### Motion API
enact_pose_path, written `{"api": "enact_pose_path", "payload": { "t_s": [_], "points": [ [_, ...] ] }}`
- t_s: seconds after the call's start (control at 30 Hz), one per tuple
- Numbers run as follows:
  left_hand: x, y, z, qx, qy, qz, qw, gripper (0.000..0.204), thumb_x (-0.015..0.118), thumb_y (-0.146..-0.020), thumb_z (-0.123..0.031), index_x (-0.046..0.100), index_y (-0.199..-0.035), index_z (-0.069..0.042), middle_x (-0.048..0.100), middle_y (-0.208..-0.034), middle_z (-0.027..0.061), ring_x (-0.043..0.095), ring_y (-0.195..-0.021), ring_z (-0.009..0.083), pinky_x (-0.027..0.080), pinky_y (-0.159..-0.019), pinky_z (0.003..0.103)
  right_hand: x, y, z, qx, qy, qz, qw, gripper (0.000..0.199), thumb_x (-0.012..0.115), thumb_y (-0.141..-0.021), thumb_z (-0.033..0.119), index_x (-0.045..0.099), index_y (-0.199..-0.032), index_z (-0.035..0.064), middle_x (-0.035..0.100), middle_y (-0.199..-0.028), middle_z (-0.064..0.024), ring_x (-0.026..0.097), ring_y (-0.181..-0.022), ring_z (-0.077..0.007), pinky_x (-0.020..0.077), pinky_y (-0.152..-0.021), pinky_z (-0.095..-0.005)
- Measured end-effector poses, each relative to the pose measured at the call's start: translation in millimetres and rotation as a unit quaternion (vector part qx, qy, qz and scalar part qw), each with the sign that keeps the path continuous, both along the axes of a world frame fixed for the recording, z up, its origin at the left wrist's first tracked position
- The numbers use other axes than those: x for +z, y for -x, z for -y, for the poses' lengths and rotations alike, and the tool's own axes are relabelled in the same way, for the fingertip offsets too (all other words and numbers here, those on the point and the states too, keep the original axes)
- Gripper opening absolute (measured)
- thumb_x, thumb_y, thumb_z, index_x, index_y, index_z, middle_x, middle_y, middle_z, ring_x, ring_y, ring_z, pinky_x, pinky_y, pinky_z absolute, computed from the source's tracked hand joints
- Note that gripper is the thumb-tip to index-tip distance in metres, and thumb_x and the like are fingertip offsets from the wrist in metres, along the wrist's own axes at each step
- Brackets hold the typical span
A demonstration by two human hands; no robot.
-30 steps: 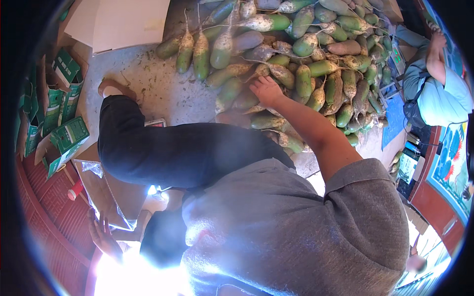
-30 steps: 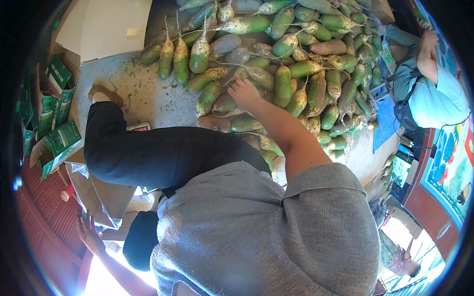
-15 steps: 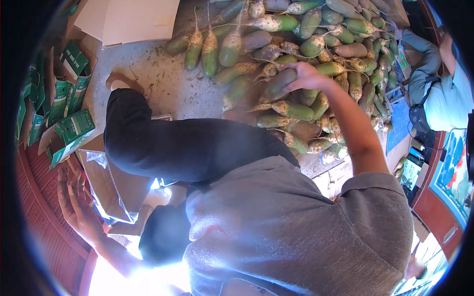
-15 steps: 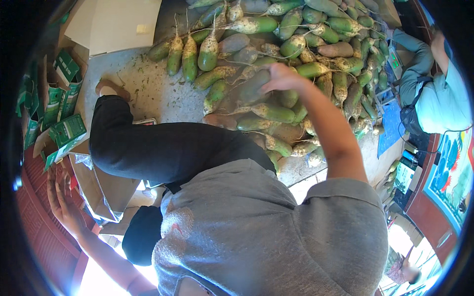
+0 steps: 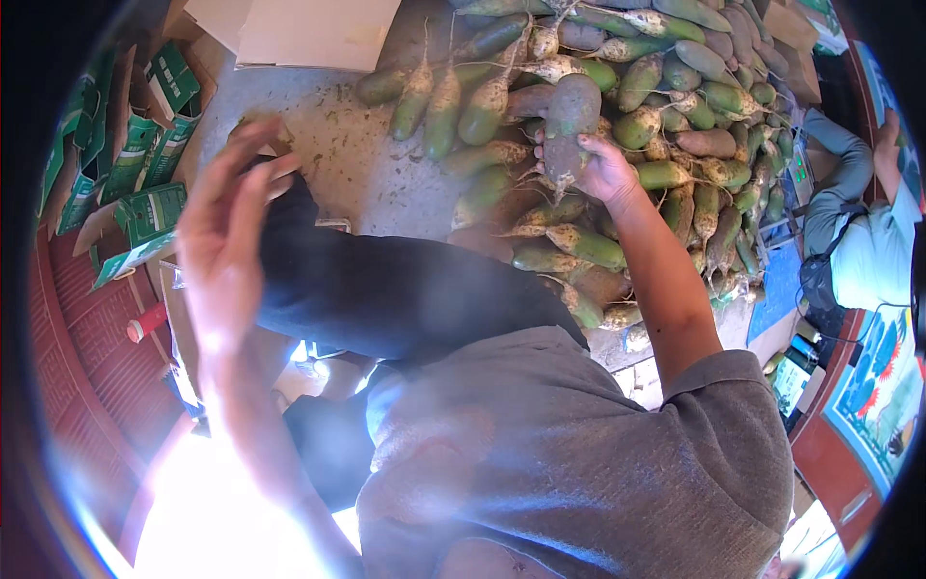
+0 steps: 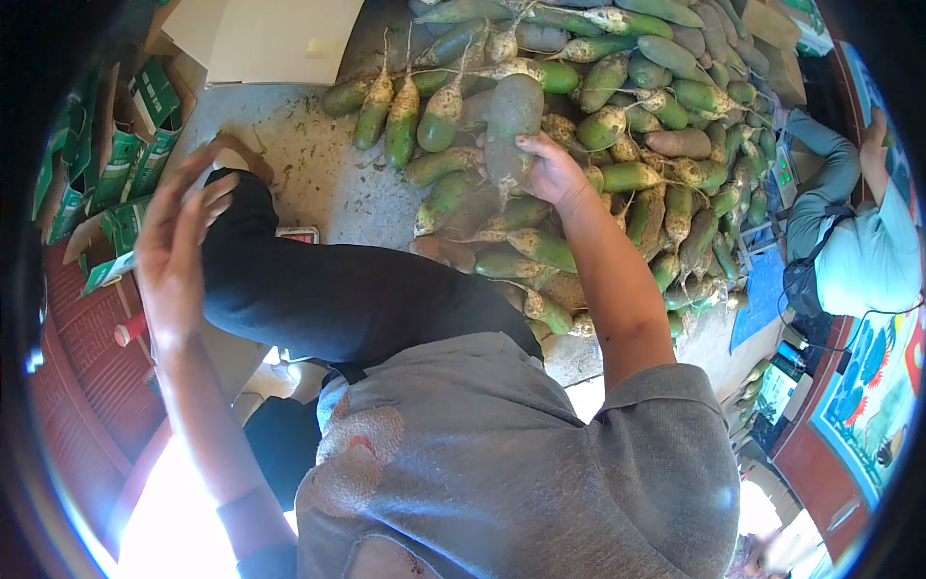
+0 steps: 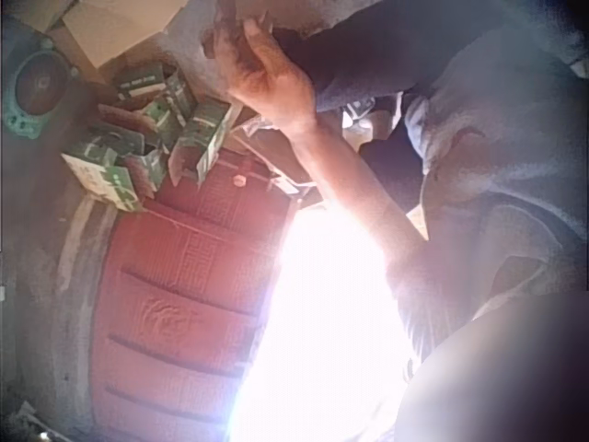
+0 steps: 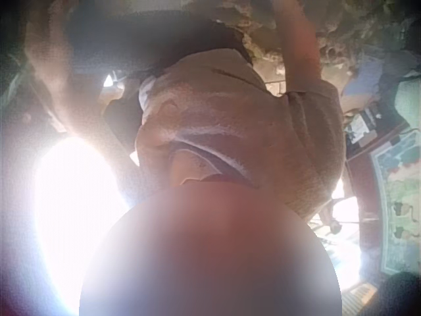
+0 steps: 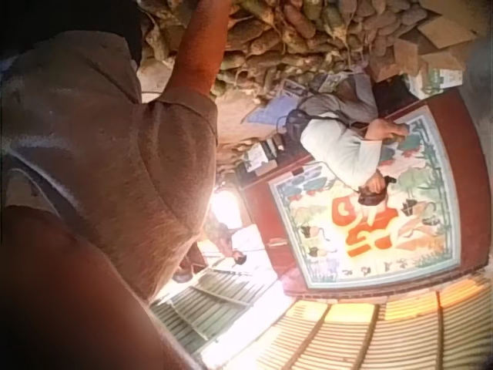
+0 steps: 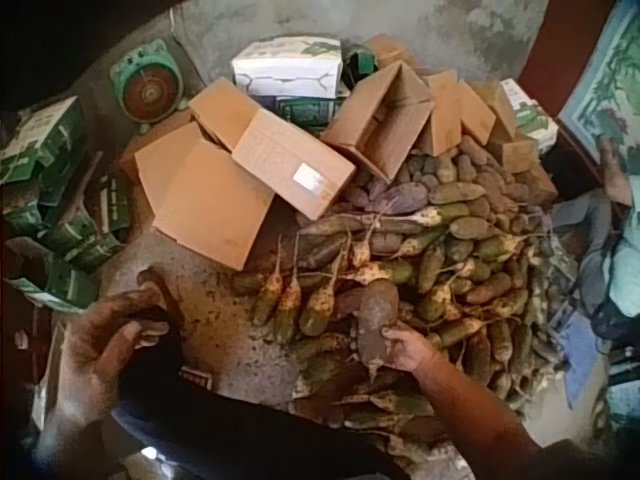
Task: Packing and weighing radishes into boxes for shipment.
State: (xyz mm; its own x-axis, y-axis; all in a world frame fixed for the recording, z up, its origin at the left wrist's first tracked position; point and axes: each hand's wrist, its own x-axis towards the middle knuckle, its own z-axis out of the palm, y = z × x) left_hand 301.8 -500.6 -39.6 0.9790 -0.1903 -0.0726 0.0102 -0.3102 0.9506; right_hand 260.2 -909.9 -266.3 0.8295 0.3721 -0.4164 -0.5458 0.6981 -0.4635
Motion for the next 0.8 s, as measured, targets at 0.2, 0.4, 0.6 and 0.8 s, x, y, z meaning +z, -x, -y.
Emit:
{"api": "enact_pose_path", "payload": {
  "t_s": [0.2, 0.4, 0.6, 0.8],
  "points": [
    [-41.5, 2.7, 21.2, -0.041, 0.034, -0.078, 0.996, 0.034, 0.048, -0.103, -0.009, 0.054, -0.135, 0.003, 0.059, -0.135, 0.0156, 0.062, -0.115, 0.0223, 0.049, -0.100, 0.035, 6.7, -11.4, -12.4, 0.035, -0.120, 0.059, 0.990, 0.063, 0.067, -0.088, 0.020, 0.041, -0.142, -0.0011, 0.059, -0.129, -0.0229, 0.061, -0.116, -0.0385, 0.0505, -0.100, -0.0538],
    [-23.0, -2.6, 15.1, 0.003, 0.035, -0.077, 0.996, 0.037, 0.048, -0.103, -0.009, 0.051, -0.137, 0.005, 0.055, -0.139, 0.0182, 0.061, -0.119, 0.0265, 0.049, -0.102, 0.037, 22.8, -11.3, 15.9, -0.002, 0.315, -0.002, 0.949, 0.071, 0.075, -0.084, 0.015, 0.037, -0.142, 0.0025, 0.056, -0.133, -0.0219, 0.060, -0.118, -0.0330, 0.0519, -0.098, -0.0462],
    [-15.6, 20.2, -87.2, 0.099, -0.009, -0.014, 0.995, 0.043, 0.046, -0.104, -0.018, 0.047, -0.143, 0.002, 0.050, -0.144, 0.0203, 0.054, -0.129, 0.0302, 0.042, -0.109, 0.042, -0.3, -8.0, 34.5, 0.273, 0.828, 0.226, 0.436, 0.075, 0.080, -0.074, 0.020, 0.041, -0.138, 0.0159, 0.058, -0.124, -0.0158, 0.054, -0.123, -0.0352, 0.0476, -0.101, -0.0448],
    [-7.5, 37.6, -137.2, 0.162, -0.052, -0.058, 0.984, 0.047, 0.038, -0.107, -0.021, 0.036, -0.151, -0.003, 0.042, -0.152, 0.0183, 0.044, -0.139, 0.0330, 0.031, -0.117, 0.048, -1.6, -6.3, 33.6, 0.213, 0.865, 0.233, 0.389, 0.069, 0.079, -0.076, 0.023, 0.045, -0.134, 0.0130, 0.059, -0.118, -0.0152, 0.056, -0.118, -0.0335, 0.0492, -0.098, -0.0442]
  ]
}}
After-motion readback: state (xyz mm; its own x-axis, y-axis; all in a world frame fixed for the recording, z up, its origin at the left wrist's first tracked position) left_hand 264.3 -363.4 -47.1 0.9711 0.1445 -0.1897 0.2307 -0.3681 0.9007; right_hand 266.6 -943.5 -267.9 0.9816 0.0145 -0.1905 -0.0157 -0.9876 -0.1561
